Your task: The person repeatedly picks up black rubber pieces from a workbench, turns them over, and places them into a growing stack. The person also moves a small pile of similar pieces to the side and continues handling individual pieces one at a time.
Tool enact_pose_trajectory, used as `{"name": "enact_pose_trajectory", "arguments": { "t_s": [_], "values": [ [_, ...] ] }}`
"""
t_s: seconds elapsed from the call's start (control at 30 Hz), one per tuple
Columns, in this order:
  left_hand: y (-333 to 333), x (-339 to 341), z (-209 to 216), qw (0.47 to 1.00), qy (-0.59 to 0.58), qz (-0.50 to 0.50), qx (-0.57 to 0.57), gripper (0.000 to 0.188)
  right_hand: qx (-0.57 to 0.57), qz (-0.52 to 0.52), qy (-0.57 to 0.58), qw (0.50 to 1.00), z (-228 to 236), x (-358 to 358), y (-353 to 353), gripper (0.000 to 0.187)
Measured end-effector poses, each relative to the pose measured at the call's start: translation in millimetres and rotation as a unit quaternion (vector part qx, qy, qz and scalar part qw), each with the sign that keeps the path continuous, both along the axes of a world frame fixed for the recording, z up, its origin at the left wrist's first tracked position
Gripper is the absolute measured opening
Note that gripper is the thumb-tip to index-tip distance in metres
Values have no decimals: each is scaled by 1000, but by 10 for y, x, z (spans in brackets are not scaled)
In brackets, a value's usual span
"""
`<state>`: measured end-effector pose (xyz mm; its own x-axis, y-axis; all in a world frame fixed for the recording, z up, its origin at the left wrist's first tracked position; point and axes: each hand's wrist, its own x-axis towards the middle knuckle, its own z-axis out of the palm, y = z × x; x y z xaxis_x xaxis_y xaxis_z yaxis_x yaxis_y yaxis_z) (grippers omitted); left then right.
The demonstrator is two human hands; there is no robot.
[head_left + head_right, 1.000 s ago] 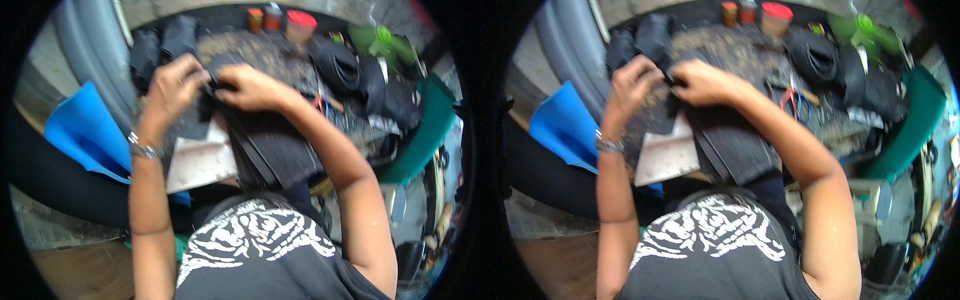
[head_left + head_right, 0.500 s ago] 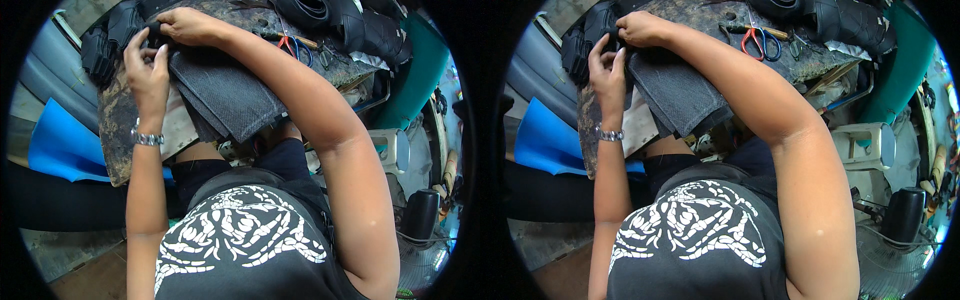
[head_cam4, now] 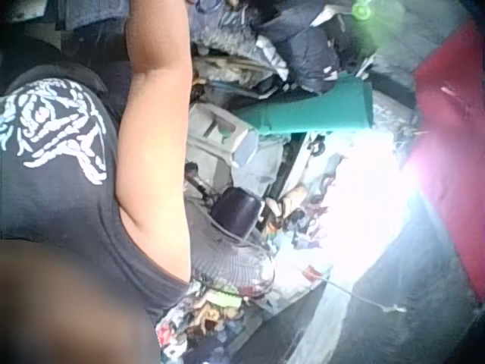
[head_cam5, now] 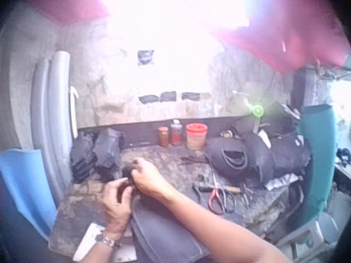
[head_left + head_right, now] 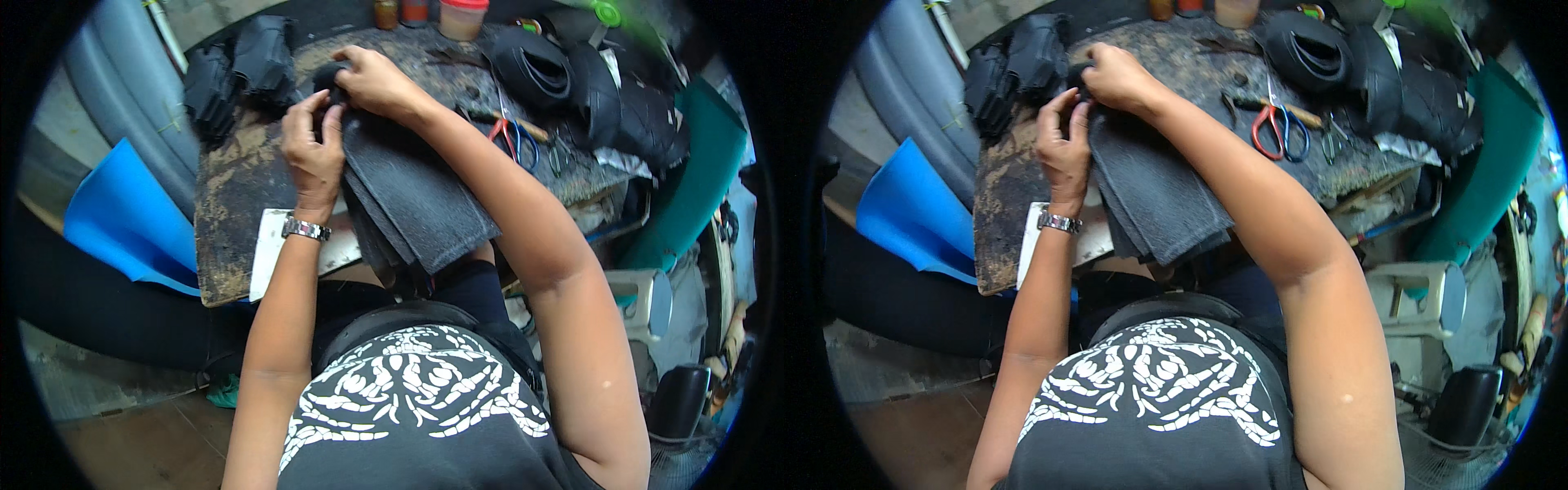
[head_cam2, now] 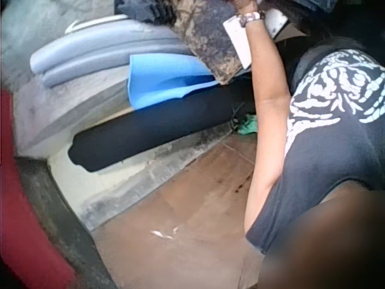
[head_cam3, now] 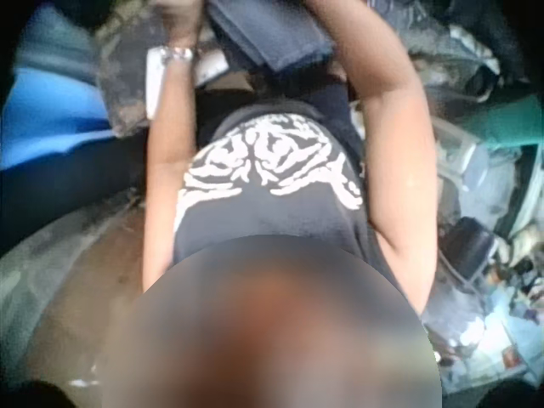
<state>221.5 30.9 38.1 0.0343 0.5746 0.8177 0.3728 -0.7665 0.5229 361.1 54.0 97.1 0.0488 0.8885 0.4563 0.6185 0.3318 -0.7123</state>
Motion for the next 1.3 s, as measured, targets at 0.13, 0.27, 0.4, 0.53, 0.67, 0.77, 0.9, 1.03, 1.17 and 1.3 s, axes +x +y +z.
{"name": "enact_pose_trajectory", "arguments": {
  "t_s": [0.13,0.27,0.4,0.53,0.67,0.77,0.9,1.03,1.17,1.3],
  "values": [
    [60,-43,116,996,69,-45,29,32,-59,26,87,994,67,9,-73,61],
    [60,-96,224,992,103,-73,-19,39,-72,79,97,990,67,51,-99,59],
    [49,-180,331,975,10,-175,-135,40,-97,125,104,982,84,51,-98,57],
    [86,-226,401,963,33,-149,-224,32,-95,168,110,975,122,55,-122,56],
    [67,-169,395,965,20,-159,-208,20,-130,175,162,962,112,124,-165,52],
    [41,-146,425,960,10,-150,-234,20,-128,201,150,960,100,166,-134,52],
    [18,-145,514,954,68,-102,-273,19,-152,253,196,935,113,211,-99,51],
    [-83,-39,575,946,40,-2,-322,17,-143,209,190,949,143,188,-87,62],
    [-240,137,597,970,69,118,-203,12,-142,253,402,868,61,169,-46,44],
    [-298,210,618,968,117,144,-168,14,152,234,133,951,-110,230,-98,20]
  ]
}}
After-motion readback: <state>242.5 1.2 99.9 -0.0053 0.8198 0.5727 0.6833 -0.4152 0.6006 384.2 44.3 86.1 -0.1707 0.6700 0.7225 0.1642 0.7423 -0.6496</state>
